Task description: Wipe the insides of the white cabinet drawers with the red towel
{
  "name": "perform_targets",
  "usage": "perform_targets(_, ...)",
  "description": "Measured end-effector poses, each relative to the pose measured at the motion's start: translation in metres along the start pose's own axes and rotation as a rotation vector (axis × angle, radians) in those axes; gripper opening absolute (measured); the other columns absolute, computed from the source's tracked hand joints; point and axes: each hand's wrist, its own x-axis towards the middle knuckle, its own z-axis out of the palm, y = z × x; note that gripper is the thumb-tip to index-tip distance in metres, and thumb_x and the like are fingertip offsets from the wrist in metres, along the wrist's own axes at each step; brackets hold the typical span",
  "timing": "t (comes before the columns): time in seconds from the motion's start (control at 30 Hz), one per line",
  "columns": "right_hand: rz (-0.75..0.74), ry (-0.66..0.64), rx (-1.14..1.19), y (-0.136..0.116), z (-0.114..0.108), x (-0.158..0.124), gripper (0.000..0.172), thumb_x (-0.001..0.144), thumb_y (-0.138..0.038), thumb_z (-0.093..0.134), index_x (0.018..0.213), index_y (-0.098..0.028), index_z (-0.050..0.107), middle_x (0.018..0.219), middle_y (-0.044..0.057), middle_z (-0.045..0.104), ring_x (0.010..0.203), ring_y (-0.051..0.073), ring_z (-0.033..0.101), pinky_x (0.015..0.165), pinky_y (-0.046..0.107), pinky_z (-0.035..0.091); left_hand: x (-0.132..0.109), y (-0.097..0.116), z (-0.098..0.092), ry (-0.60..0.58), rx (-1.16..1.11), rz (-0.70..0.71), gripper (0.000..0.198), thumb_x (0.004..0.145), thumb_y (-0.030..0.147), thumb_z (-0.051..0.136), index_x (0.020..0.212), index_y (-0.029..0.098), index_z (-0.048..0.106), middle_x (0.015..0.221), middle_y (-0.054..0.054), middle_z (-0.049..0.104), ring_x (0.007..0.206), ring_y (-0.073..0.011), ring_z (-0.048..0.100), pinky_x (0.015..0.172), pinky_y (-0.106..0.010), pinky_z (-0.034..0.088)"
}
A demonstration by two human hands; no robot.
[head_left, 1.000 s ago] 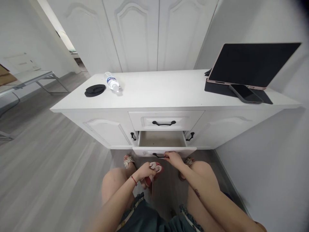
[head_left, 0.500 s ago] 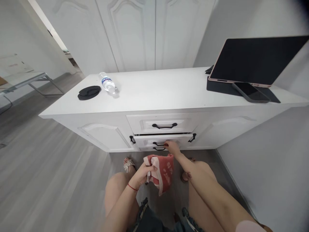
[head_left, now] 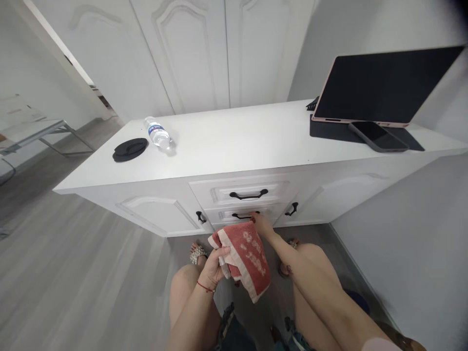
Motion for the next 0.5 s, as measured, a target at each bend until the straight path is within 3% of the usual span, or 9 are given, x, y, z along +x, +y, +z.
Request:
perform_targets(0.1, 0.003, 0.076, 0.177, -0.012, -0.004, -0.031, 0.035, 0.086, -0.028, 0.049, 0.118, -0.017, 0.056, 0.098, 0.008, 0.070, 0.085, 0.019, 0.066, 0.076, 0.031, 0.050, 0.001, 0.000, -0.001, 0.011, -0.004, -0.008, 0.036, 0.060, 0.018, 0.074, 0.095, 0.011, 0.065, 0.086, -0.009, 0.074, 0.094, -0.0294, 0.067, 0.088, -0.039, 0.051)
perform_targets(0.2, 0.002, 0.359, 0.545, -0.027, -0.004, -0.081, 0.034, 0.087, -0.043, 0.049, 0.108, -0.018, 0.059, 0.108, 0.011, 0.066, 0.098, 0.022, 0.062, 0.087, 0.036, 0.049, 0.003, -0.001, -0.003, 0.023, 0.024, 0.010, 0.038, 0.065, 0.020, 0.075, 0.100, 0.012, 0.064, 0.095, -0.010, 0.073, 0.096, -0.0264, 0.067, 0.091, -0.038, 0.050)
perform_targets(0.23, 0.001, 0.372, 0.611, -0.032, -0.001, -0.098, 0.035, 0.085, -0.045, 0.052, 0.107, -0.019, 0.060, 0.109, 0.011, 0.066, 0.100, 0.023, 0.062, 0.089, 0.037, 0.048, 0.003, -0.001, -0.004, 0.022, 0.032, 0.017, 0.039, 0.066, 0.021, 0.075, 0.102, 0.012, 0.064, 0.097, -0.010, 0.073, 0.098, -0.0260, 0.066, 0.092, -0.038, 0.050)
perform_targets(0.33, -0.029, 0.246, 0.726, -0.048, 0.015, -0.144, 0.047, 0.079, -0.047, 0.060, 0.119, -0.022, 0.055, 0.126, 0.012, 0.057, 0.116, 0.026, 0.054, 0.094, 0.040, 0.047, -0.003, -0.006, -0.001, -0.016, 0.040, -0.036, 0.038, 0.071, 0.031, 0.075, 0.102, 0.012, 0.065, 0.098, -0.010, 0.073, 0.104, -0.0264, 0.064, 0.096, -0.039, 0.047)
perform_targets(0.43, 0.047, 0.296, 0.761, -0.064, 0.026, -0.169, 0.062, 0.073, -0.051, 0.063, 0.125, -0.022, 0.048, 0.134, 0.013, 0.050, 0.123, 0.027, 0.048, 0.102, 0.043, 0.040, -0.022, -0.015, 0.009, -0.062, 0.039, -0.163, 0.044, 0.074, 0.046, 0.071, 0.098, 0.010, 0.067, 0.095, -0.013, 0.073, 0.109, -0.0293, 0.061, 0.100, -0.042, 0.044)
perform_targets(0.5, 0.106, 0.319, 0.794, -0.075, 0.023, -0.178, 0.066, 0.072, -0.053, 0.063, 0.127, -0.022, 0.046, 0.133, 0.012, 0.051, 0.123, 0.027, 0.048, 0.103, 0.043, 0.039, -0.041, -0.022, 0.022, -0.106, 0.080, -0.174, 0.047, 0.076, 0.049, 0.068, 0.103, 0.010, 0.067, 0.101, -0.014, 0.072, 0.115, -0.0297, 0.057, 0.103, -0.043, 0.041)
